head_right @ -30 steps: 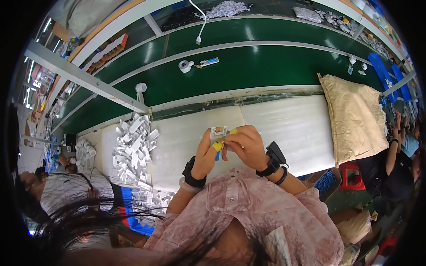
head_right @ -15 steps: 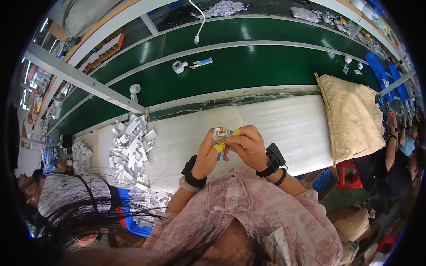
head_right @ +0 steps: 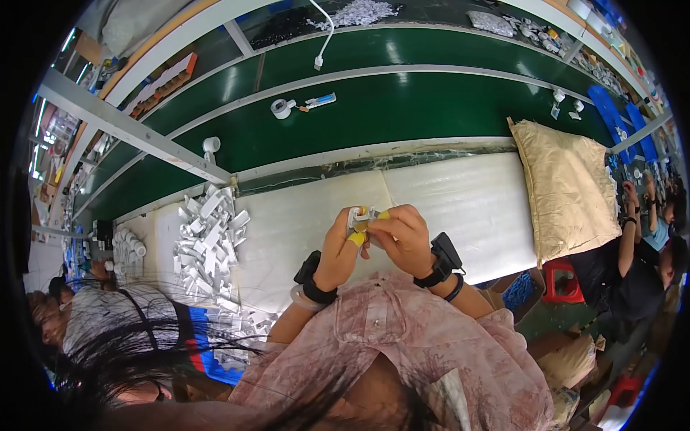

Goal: The person picks up a fan motor and a white plastic handle, fits the motor into the handle, and snaps a white cover over the components. They then place the assembled fan onto the green conveyor belt and reach for the next set of parts.

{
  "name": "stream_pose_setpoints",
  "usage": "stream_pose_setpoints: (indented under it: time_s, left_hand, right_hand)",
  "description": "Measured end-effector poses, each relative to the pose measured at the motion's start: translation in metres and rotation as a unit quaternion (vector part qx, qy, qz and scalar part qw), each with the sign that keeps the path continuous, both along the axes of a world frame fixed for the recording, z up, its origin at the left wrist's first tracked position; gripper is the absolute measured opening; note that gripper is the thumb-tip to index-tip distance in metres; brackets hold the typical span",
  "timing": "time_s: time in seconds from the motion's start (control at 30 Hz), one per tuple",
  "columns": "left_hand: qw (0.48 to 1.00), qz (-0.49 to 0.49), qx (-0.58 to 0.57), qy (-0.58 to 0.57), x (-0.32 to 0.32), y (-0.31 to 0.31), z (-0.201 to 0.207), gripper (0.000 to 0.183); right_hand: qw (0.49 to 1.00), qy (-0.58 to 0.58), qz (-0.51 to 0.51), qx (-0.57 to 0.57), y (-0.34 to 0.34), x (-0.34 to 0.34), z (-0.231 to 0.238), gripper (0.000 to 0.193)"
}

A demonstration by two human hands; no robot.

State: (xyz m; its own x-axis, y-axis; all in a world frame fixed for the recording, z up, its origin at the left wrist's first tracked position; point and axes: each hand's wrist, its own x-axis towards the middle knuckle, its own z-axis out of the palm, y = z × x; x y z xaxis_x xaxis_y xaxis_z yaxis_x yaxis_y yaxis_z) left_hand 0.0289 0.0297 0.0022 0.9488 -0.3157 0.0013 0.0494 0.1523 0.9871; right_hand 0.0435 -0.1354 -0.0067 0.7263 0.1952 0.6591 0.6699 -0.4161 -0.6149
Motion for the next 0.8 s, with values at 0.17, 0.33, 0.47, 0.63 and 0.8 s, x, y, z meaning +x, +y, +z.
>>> stream_pose_setpoints:
  time_s: [0.17, 0.33, 0.47, 0.63, 0.8]
  left_hand:
    - [1.000, -0.023, 0.004, -0.004, -0.002, 0.005, -0.008, 0.034]
    - [0.998, 0.025, 0.018, -0.056, -0.004, -0.001, -0.011, 0.037]
    - [0.999, 0.020, 0.008, -0.024, -0.005, -0.003, -0.006, 0.036]
    - [0.996, 0.013, 0.035, -0.076, -0.004, -0.001, -0.012, 0.032]
    - [0.999, 0.027, 0.025, -0.038, -0.005, 0.001, -0.009, 0.030]
  right_hand:
    - [0.999, 0.046, 0.003, 0.019, 0.002, -0.003, 0.003, 0.019]
    - [0.999, 0.039, 0.012, 0.015, 0.000, -0.002, 0.010, 0.021]
    - [0.998, 0.047, 0.032, -0.010, -0.007, 0.001, 0.010, 0.022]
    - [0.998, 0.054, 0.032, 0.000, -0.003, 0.000, 0.013, 0.022]
    - [0.998, 0.057, 0.026, -0.012, 0.002, -0.003, 0.013, 0.023]
